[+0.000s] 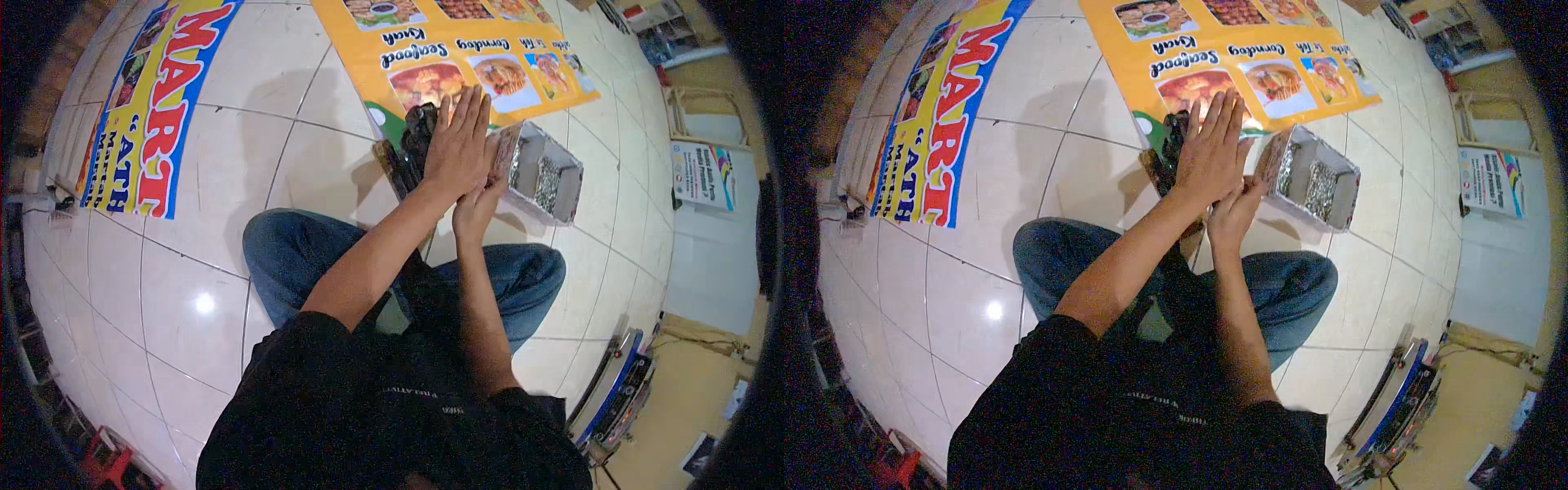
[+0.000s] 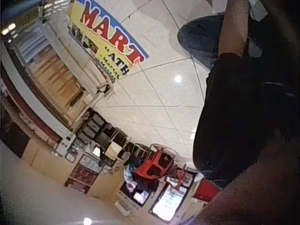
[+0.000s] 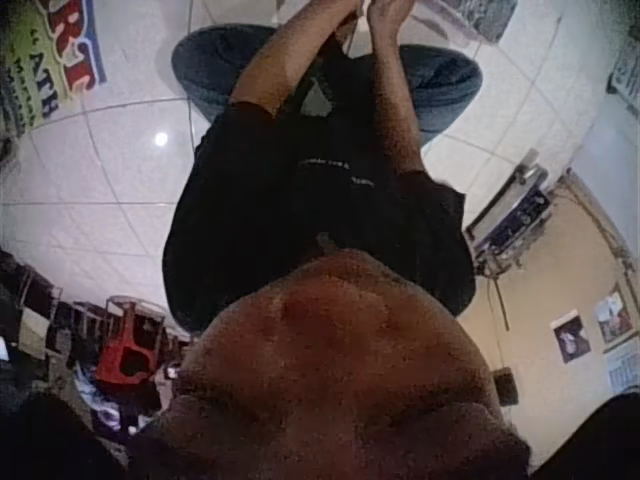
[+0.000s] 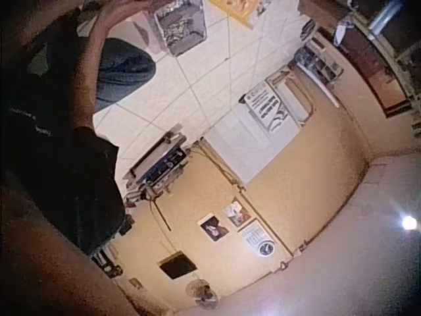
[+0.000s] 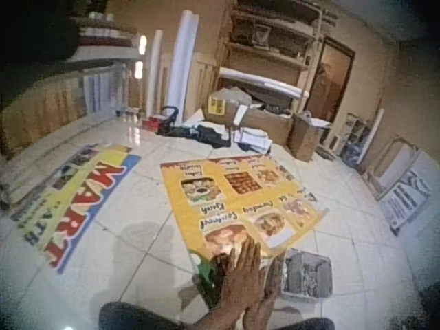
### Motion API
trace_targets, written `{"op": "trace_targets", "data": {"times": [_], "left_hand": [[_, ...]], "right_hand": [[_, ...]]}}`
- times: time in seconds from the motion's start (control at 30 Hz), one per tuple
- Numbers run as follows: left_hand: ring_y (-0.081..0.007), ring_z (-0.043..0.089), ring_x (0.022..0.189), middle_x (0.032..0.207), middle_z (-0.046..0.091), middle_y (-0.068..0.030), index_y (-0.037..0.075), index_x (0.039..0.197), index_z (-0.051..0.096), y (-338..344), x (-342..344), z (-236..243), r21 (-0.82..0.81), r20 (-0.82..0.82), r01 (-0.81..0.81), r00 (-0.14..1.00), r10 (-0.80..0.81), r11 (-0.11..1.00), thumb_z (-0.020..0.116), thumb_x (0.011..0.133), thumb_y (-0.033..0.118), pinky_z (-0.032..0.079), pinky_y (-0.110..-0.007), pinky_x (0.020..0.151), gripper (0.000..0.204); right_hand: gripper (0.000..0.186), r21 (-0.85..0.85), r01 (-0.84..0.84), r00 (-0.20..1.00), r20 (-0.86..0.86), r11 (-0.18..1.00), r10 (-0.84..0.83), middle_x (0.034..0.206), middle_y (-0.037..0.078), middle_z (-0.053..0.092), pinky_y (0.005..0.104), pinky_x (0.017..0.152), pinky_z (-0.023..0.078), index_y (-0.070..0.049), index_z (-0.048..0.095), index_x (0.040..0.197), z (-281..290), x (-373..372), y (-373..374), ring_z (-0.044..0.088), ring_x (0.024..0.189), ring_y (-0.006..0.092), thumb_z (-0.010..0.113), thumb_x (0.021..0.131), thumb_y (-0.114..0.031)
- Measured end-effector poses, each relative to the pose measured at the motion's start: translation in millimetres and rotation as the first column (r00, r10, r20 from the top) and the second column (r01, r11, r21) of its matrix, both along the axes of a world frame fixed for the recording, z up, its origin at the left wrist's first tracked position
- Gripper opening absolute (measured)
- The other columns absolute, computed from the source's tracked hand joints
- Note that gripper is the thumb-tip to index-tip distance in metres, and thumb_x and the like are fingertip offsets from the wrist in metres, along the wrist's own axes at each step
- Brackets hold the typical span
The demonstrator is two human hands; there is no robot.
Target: Installing metal grommets into the corners of a vinyl banner using a manual punch tool.
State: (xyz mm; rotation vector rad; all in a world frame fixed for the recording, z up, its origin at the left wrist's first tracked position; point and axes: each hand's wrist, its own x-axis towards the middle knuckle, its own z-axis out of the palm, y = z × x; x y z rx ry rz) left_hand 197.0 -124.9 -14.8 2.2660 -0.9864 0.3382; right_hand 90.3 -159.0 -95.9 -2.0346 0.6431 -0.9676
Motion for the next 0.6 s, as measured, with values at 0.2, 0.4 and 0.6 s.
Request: {"op": "trace_targets", "data": {"times": [0.2,0.4,0.6], "left_hand": [[-0.0388,0.032,0.134,0.138,0.04,-0.0254,0.0,0.129,0.046,73.9,50.9,-67.8,-0.463,-0.32,-0.322,0.929,0.184,0.826,0.052,0.085,0.007,0.025,-0.045,0.113,0.045],[-0.0355,0.044,0.125,0.13,0.053,-0.0143,0.01,0.119,0.059,125.1,103.4,-161.0,0.361,-0.162,0.497,0.867,-0.472,0.789,0.055,0.078,-0.001,0.032,-0.047,0.109,0.042],[-0.0332,0.064,0.094,0.099,0.067,-0.0145,0.009,0.104,0.062,83.3,156.9,-152.7,0.552,-0.507,0.604,0.791,-0.344,0.575,0.057,0.078,0.011,0.049,-0.046,0.088,0.027]], "right_hand": [[0.031,0.127,-0.257,0.895,-0.344,0.958,0.286,0.084,0.019,0.06,0.0391,0.074,0.046,0.003,0.058,0.097,89.7,3.2,-13.2,0.059,0.079,0.032,0.042,0.099,-0.024],[0.046,0.424,-0.518,0.624,-0.407,0.743,0.667,0.091,0.01,0.066,0.0323,0.079,0.046,0.002,0.06,0.111,141.4,4.4,-58.8,0.059,0.084,0.0182,0.041,0.1,-0.038],[0.043,0.617,-0.195,0.794,-0.356,0.762,0.492,0.097,0.007,0.067,0.0314,0.081,0.046,0.0,0.063,0.109,93.5,-5.3,-187.6,0.06,0.084,0.0173,0.047,0.097,-0.038]]}}
